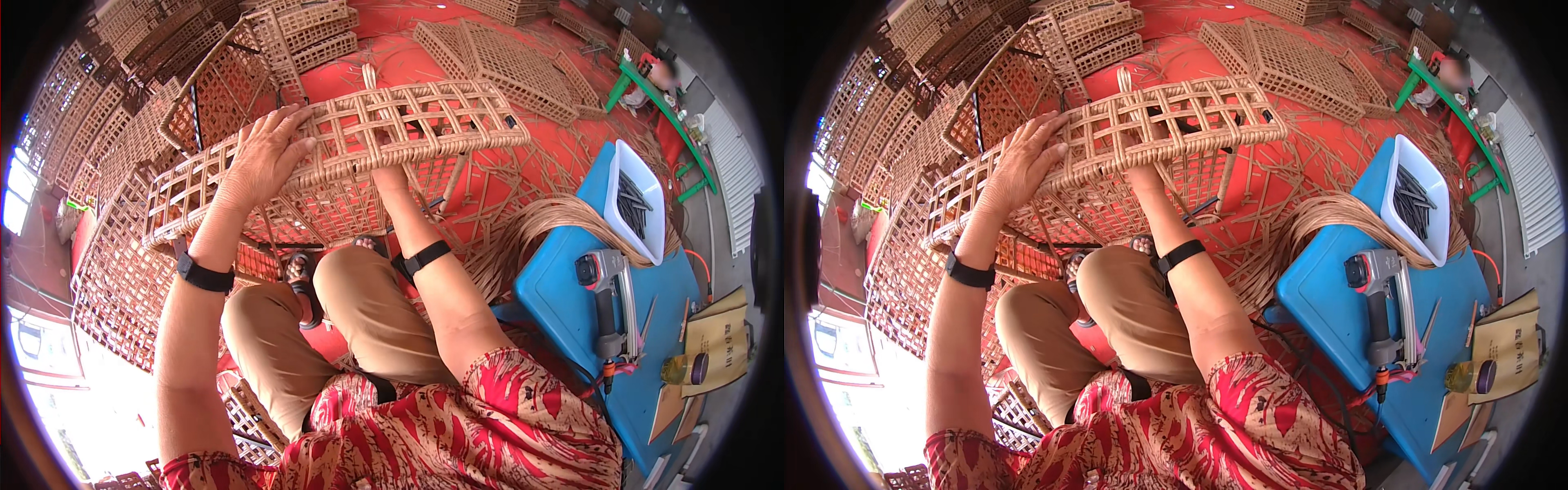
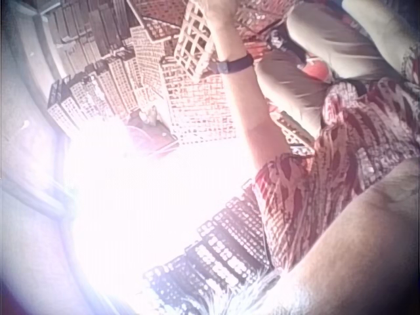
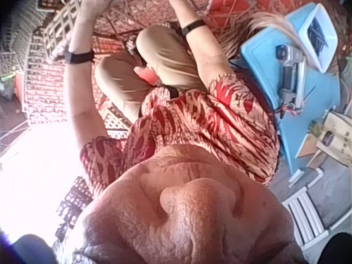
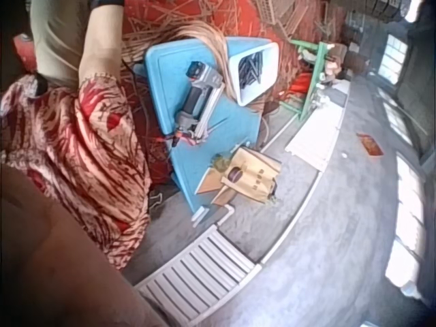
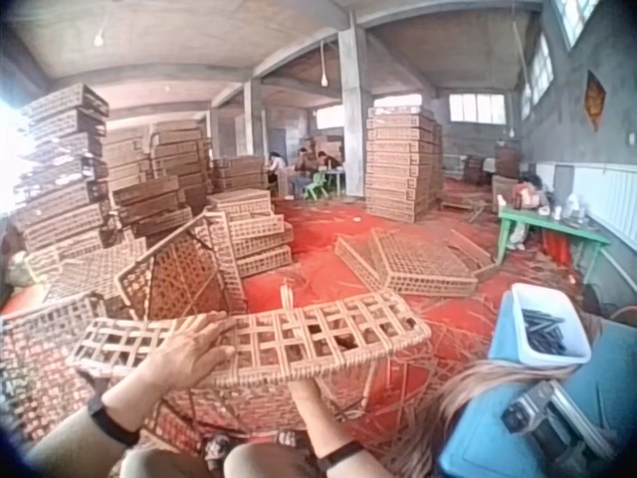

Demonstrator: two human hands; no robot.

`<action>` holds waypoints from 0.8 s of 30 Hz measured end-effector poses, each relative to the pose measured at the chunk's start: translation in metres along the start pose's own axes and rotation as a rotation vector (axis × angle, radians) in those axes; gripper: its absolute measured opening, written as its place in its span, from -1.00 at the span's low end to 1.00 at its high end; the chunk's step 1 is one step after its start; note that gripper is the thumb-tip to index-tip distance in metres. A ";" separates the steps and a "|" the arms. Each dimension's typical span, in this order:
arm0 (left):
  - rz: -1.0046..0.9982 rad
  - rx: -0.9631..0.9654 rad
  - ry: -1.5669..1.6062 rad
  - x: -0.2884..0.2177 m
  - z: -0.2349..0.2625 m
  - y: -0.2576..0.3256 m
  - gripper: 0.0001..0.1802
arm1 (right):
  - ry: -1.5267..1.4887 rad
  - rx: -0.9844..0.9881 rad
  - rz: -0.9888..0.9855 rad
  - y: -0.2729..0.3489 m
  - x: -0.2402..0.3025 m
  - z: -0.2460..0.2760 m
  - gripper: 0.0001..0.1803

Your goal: Weaving rattan or bamboo strips onto a furniture frame.

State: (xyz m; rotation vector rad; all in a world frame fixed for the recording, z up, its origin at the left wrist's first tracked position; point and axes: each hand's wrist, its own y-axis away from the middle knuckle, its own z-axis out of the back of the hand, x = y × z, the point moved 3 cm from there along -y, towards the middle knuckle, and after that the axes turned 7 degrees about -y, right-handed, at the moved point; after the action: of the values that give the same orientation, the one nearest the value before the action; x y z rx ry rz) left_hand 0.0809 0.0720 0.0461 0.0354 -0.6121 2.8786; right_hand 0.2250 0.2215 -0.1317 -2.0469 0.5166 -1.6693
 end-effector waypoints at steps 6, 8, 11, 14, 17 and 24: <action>0.007 0.008 -0.018 0.002 -0.001 -0.001 -0.40 | 0.022 0.011 0.006 -0.007 0.012 -0.006 -0.53; 0.010 0.006 -0.013 0.003 -0.001 -0.001 -0.40 | 0.029 0.016 0.009 -0.007 0.014 -0.007 -0.52; 0.010 0.043 0.038 0.004 -0.003 -0.001 -0.39 | 0.048 0.015 0.012 -0.005 0.014 -0.007 -0.50; 0.000 -0.016 0.006 0.005 -0.003 -0.002 -0.41 | 0.078 0.009 0.020 0.001 0.015 -0.005 -0.49; 0.002 -0.019 0.006 0.006 -0.004 -0.002 -0.41 | 0.098 0.004 0.020 0.006 0.016 -0.003 -0.48; -0.025 -0.054 0.018 0.008 -0.007 -0.001 -0.40 | 0.074 0.047 -0.003 0.001 0.024 -0.005 -0.44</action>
State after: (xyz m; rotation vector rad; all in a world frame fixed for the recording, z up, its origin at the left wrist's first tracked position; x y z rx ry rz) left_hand 0.0737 0.0774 0.0402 0.0097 -0.6807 2.8343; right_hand 0.2246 0.2067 -0.1120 -1.9595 0.4936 -1.7480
